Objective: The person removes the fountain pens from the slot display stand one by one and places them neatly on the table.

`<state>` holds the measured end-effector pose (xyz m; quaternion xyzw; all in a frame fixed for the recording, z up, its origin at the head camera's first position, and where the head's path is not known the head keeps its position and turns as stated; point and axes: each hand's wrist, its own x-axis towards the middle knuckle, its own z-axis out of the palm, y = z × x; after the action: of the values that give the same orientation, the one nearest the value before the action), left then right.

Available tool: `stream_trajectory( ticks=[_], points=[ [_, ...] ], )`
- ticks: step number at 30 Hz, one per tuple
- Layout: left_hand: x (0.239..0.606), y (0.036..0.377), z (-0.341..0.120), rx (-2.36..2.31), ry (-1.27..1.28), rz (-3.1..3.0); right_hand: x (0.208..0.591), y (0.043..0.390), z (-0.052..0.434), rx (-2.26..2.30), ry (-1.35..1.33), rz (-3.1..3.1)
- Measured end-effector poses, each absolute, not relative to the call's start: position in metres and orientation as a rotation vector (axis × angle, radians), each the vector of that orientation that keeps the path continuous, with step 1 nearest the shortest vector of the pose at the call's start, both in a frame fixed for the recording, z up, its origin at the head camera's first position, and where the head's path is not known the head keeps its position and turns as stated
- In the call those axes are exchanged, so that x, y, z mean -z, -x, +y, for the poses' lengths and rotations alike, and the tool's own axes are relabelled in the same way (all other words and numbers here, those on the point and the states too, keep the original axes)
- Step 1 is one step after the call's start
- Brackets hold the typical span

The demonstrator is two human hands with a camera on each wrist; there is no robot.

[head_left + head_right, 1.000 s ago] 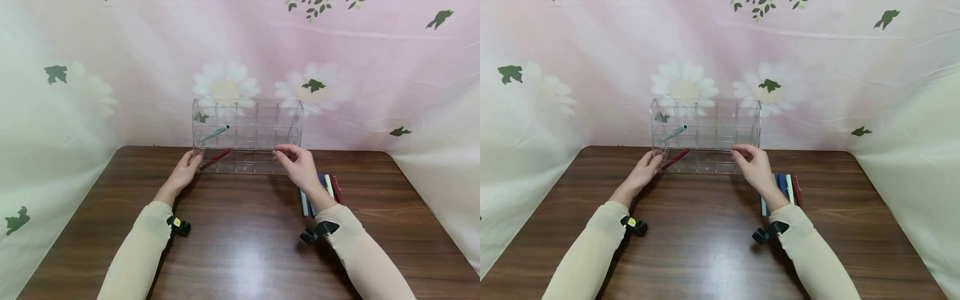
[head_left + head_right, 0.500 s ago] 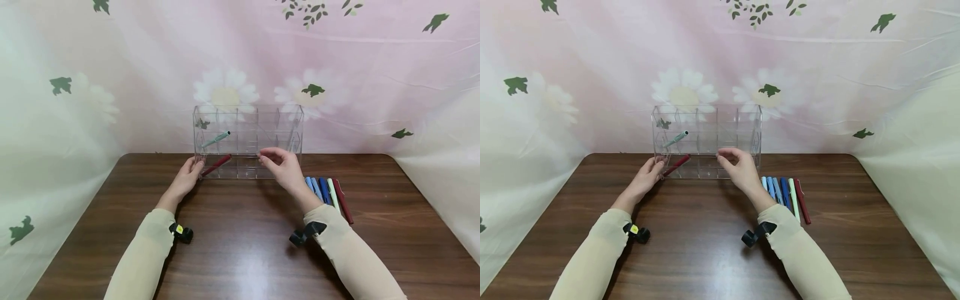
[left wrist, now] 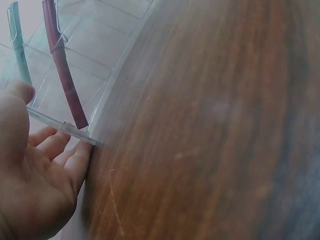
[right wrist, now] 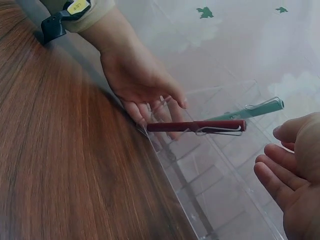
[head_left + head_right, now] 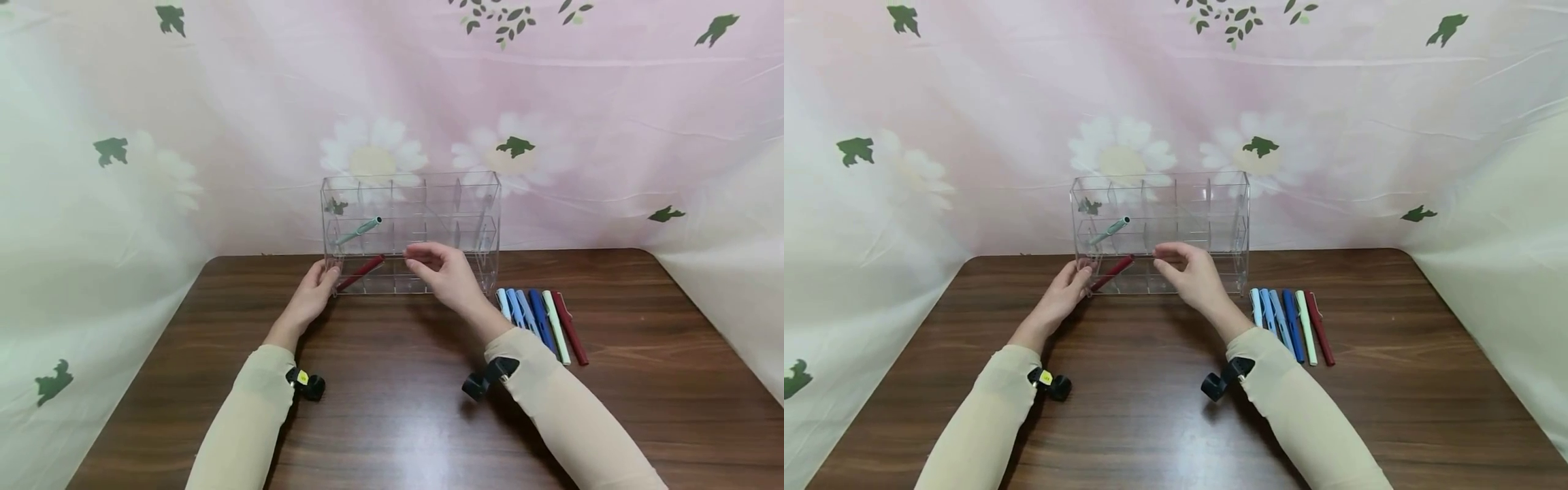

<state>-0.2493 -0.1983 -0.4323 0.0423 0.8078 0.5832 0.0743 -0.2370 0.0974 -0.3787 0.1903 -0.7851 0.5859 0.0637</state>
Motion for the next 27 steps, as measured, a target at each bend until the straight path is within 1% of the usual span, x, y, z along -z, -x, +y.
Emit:
stream_trajectory(
  ticks=[12, 27],
  points=[
    [0.431, 0.249, -0.196, -1.733, -0.142, 2.433, 0.379, 0.240, 0.072, -1.738, -0.650, -2.452],
    [0.431, 0.248, -0.197, -1.761, -0.130, 2.418, 0.388, 0.246, 0.050, -1.637, -0.537, -2.475]
  ],
)
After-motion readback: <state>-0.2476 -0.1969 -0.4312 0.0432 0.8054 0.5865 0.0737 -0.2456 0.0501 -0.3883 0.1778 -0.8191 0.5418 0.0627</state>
